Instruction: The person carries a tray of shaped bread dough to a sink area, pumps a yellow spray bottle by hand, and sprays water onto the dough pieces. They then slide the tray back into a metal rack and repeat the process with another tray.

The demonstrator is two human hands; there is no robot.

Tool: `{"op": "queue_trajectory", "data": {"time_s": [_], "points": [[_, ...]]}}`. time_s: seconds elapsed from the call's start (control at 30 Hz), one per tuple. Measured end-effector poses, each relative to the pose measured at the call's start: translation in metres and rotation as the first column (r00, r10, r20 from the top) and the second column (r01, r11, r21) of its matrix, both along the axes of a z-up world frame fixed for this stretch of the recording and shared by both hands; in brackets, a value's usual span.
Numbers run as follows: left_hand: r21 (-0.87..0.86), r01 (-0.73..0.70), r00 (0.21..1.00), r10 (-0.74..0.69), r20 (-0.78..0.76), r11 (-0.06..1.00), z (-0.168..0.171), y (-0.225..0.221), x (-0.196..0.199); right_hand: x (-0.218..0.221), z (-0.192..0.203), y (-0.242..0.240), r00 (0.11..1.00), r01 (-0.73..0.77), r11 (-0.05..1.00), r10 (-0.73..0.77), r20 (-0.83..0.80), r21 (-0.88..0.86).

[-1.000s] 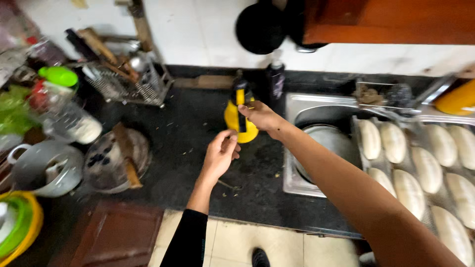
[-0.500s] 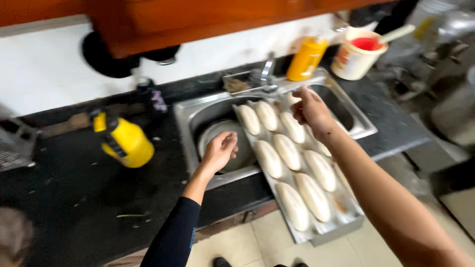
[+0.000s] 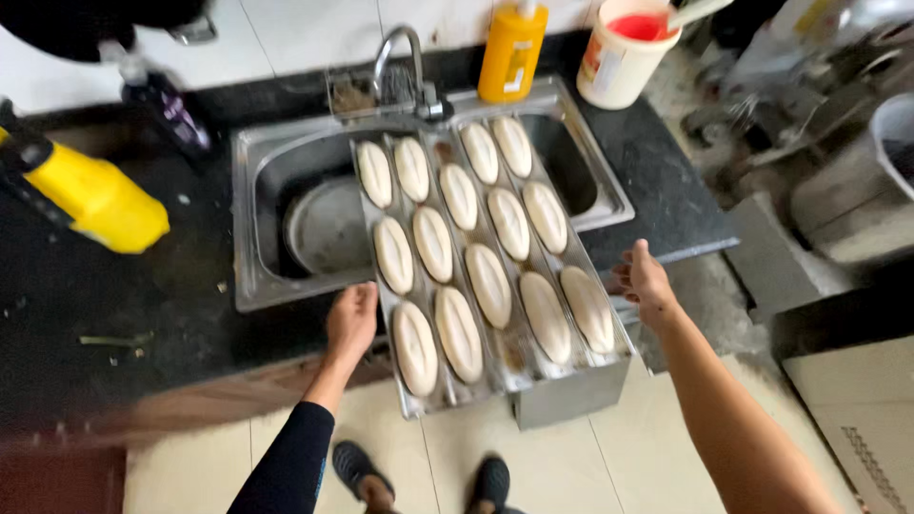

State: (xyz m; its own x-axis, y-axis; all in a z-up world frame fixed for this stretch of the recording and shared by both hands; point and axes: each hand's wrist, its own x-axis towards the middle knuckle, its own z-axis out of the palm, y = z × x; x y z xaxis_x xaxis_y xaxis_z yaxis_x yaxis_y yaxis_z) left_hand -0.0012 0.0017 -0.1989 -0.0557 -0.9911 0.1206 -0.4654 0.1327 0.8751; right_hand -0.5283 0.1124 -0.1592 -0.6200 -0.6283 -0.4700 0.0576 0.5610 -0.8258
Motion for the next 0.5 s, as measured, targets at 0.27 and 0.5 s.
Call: {"op": "queue_trajectory", "data": {"time_s": [0.27, 0.5], "points": [[0.452, -0.209, 0.976, 0.211, 0.047, 0.867, -0.052, 0.075, 0.012, 0.007, -0.073, 0.021, 0.986, -0.052, 0.971, 0.013, 0.169, 0.232], [0.65, -0.073, 0.894, 0.338, -0.293, 0.756, -0.075, 0.104, -0.01, 0.027, -0.06, 0.029, 0.878, -0.241, 0.97, 0.233, 0.419, -0.033]]}}
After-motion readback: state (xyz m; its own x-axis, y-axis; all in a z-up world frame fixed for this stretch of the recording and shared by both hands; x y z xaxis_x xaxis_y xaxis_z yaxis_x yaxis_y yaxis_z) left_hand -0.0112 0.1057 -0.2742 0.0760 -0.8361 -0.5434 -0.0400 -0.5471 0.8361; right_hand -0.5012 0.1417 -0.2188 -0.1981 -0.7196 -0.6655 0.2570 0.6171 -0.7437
